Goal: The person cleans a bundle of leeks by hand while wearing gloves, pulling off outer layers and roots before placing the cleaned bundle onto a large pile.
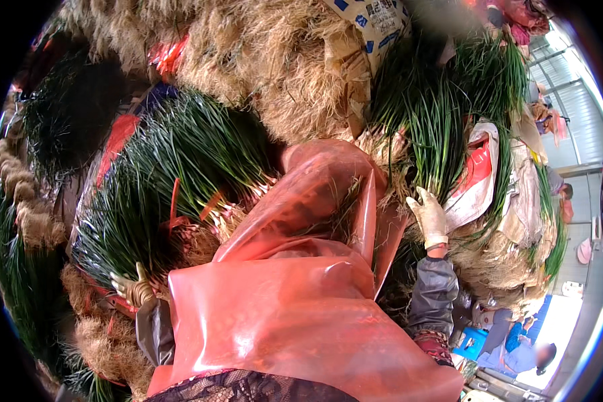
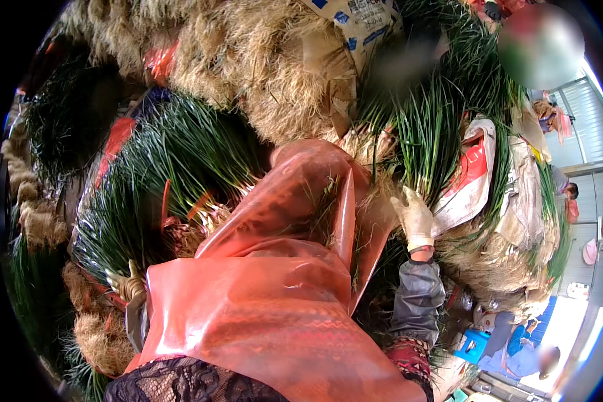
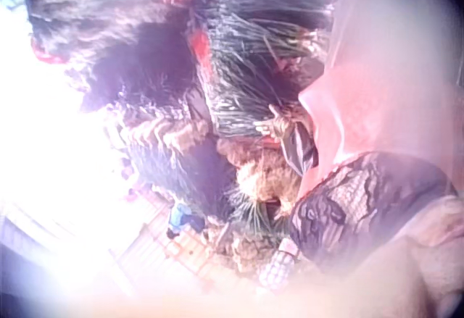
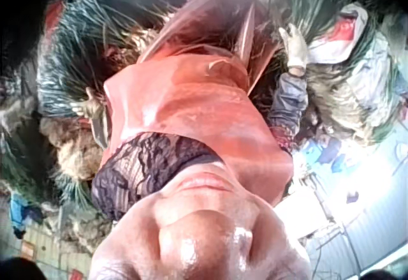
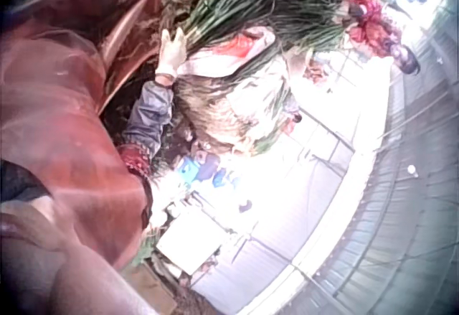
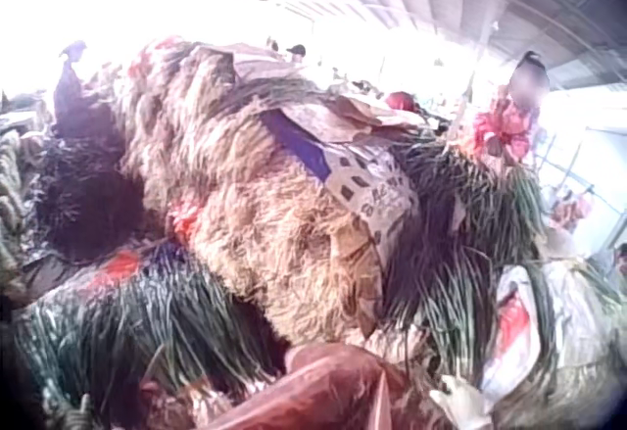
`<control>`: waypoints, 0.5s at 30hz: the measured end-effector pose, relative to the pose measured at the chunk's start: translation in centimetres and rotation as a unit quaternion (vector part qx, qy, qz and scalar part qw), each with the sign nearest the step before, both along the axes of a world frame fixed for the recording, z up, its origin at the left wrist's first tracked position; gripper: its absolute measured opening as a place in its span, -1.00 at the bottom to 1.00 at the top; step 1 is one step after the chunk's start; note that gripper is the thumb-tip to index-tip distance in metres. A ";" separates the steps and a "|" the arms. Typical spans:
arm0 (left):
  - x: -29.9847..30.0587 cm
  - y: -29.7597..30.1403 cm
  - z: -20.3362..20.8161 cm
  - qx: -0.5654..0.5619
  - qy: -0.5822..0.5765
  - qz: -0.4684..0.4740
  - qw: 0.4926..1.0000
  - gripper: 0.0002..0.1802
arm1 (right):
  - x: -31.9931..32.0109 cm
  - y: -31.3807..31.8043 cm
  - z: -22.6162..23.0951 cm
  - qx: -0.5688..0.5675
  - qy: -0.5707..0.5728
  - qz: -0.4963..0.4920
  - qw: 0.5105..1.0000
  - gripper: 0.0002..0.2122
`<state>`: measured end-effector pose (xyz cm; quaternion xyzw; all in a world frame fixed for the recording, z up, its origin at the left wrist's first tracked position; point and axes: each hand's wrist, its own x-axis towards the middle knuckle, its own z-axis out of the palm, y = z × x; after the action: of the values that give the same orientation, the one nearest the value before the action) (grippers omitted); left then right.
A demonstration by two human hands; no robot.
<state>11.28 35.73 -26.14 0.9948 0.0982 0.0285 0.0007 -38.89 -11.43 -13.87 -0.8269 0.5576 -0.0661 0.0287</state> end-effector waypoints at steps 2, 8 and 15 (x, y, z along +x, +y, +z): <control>1.6 -2.4 -0.2 -0.061 -0.154 -0.210 0.964 -0.18 | -0.9 0.5 0.3 -0.081 0.009 -0.003 0.997 -0.59; -2.5 -20.8 -2.6 -0.378 -0.012 -0.491 0.784 -0.67 | 6.9 -0.8 2.3 -0.016 -0.052 0.121 0.991 -0.66; 4.2 -36.8 0.1 -0.401 -0.076 -0.506 0.760 -0.96 | 9.1 -3.1 -1.1 0.111 -0.103 0.111 0.982 -0.67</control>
<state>15.47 -1.11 -25.99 0.8030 -0.4173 0.0576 0.4217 -29.82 -14.49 -14.95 -0.8640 0.4605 -0.0848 0.1851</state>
